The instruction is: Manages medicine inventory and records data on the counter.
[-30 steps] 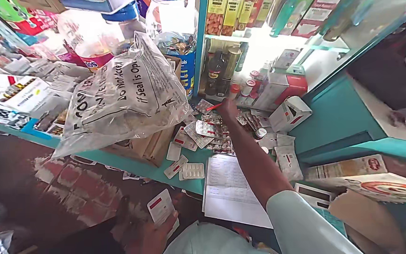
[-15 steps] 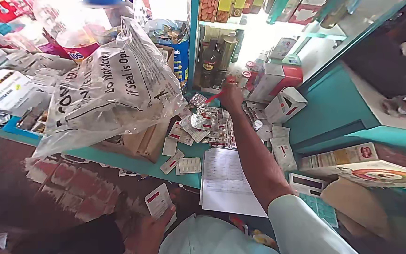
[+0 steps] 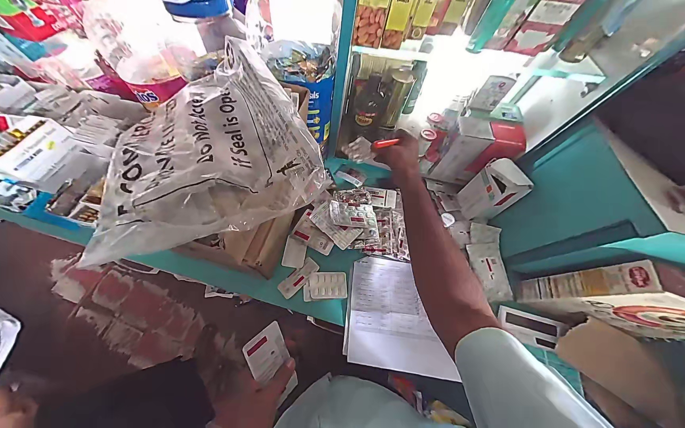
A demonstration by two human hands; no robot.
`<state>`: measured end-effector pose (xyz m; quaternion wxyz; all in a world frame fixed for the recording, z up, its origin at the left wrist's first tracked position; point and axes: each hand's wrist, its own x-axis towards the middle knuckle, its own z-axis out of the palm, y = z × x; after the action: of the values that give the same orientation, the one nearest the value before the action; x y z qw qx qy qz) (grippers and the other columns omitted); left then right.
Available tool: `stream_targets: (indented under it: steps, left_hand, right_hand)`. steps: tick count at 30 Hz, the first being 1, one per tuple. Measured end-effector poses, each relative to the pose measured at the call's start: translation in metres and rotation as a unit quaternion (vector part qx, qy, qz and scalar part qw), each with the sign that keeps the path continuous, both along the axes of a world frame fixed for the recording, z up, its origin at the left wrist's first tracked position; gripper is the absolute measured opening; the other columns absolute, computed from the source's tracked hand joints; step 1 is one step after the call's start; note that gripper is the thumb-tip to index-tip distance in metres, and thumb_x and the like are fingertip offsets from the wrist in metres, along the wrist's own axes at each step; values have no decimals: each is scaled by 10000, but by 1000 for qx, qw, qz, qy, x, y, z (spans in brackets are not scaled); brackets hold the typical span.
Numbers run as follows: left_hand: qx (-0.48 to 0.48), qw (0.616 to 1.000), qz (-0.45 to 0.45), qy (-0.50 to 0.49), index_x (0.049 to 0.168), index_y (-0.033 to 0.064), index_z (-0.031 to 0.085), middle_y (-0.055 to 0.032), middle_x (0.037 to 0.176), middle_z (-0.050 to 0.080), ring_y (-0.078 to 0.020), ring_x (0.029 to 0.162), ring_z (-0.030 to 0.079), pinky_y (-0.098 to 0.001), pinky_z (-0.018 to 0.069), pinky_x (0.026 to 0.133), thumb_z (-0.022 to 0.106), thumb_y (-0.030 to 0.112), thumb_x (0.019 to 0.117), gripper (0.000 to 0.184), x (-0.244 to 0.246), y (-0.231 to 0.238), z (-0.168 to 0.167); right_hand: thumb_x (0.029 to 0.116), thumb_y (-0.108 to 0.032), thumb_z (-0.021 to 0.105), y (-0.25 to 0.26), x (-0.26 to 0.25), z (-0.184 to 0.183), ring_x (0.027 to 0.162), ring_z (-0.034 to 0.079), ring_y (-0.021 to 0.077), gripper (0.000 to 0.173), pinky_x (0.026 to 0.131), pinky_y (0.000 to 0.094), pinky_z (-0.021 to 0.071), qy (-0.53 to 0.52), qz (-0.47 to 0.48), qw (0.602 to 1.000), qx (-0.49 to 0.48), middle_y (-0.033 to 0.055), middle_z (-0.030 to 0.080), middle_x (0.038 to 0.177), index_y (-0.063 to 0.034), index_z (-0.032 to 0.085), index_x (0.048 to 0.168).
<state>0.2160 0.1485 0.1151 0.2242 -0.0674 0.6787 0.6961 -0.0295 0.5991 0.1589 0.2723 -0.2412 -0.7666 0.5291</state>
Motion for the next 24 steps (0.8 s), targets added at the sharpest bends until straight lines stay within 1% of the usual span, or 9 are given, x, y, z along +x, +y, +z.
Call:
stream_targets:
  steps: [3, 7, 11, 13, 15, 17, 19, 22, 24]
  left_hand:
    - [-26, 999, 11, -21, 1244, -56, 571, -33, 1060, 732, -53, 943, 705, -256, 595, 869, 645, -46, 907, 345, -3, 3, 10]
    - [0, 1000, 8, -5, 1251, -30, 580, -13, 1060, 742, -58, 945, 711, -266, 603, 869, 667, -33, 899, 363, -4, 3, 4]
    - [43, 999, -12, 27, 1296, -43, 537, -52, 1144, 727, -104, 1022, 703, -302, 590, 921, 651, -12, 912, 403, -5, 2, -7]
    - [46, 998, -14, 28, 1297, -52, 534, -55, 1145, 728, -105, 1023, 704, -303, 589, 927, 647, -22, 909, 404, -5, 3, -7]
    - [34, 999, -12, 19, 1294, -42, 535, -41, 1120, 732, -95, 1005, 708, -295, 593, 920, 662, -21, 903, 412, -5, 4, -5]
    - [13, 1000, 1, 5, 1279, -24, 562, -22, 1078, 744, -82, 978, 714, -283, 599, 896, 690, -4, 892, 408, -3, 5, 2]
    - [22, 1000, 9, 14, 1255, -29, 571, -23, 1073, 744, -82, 977, 714, -282, 601, 895, 684, -18, 887, 385, -3, 2, 2]
    - [25, 999, 32, 12, 1259, -26, 572, -20, 1084, 742, -79, 989, 709, -277, 596, 902, 669, -32, 892, 379, 0, -2, 3]
    - [32, 999, 42, 1, 1278, -28, 565, -41, 1103, 740, -104, 988, 713, -288, 602, 879, 657, -31, 903, 386, 1, -3, 1]
  right_hand:
    - [796, -64, 768, 5, 22, 2, 751, 689, 225, 271, 688, 448, 620, 41, -20, 999, -13, 138, 667, 908, 12, 614, 1006]
    - [808, -184, 783, 12, 42, -13, 831, 633, 368, 280, 753, 598, 490, -84, -70, 984, 142, 218, 654, 875, 39, 668, 934]
    - [901, -244, 710, -5, 49, -6, 1047, 659, 480, 300, 827, 693, 497, -282, -76, 935, 200, 276, 692, 1090, -32, 712, 1114]
    - [924, -207, 674, -14, 36, -9, 1061, 653, 491, 300, 836, 705, 492, -276, -37, 933, 228, 288, 687, 1111, -17, 705, 1154]
    - [907, -199, 698, -18, 12, -24, 1038, 658, 476, 272, 833, 688, 511, -255, 25, 934, 248, 281, 684, 1072, 10, 698, 1081]
    - [942, -293, 684, -27, -6, -35, 1072, 660, 460, 317, 841, 678, 515, -312, 69, 910, 264, 263, 686, 1103, -8, 690, 1082]
    - [923, -241, 679, -34, -14, -43, 1106, 648, 467, 282, 857, 700, 496, -349, 69, 894, 273, 258, 687, 1146, -29, 708, 1107]
    - [890, -198, 713, -30, -15, -40, 1079, 659, 475, 264, 824, 696, 518, -309, 31, 912, 268, 259, 693, 1121, -42, 702, 1104]
    - [871, -139, 726, -24, -4, -31, 1069, 646, 481, 298, 864, 695, 501, -227, 32, 948, 221, 288, 674, 1125, 12, 684, 1124]
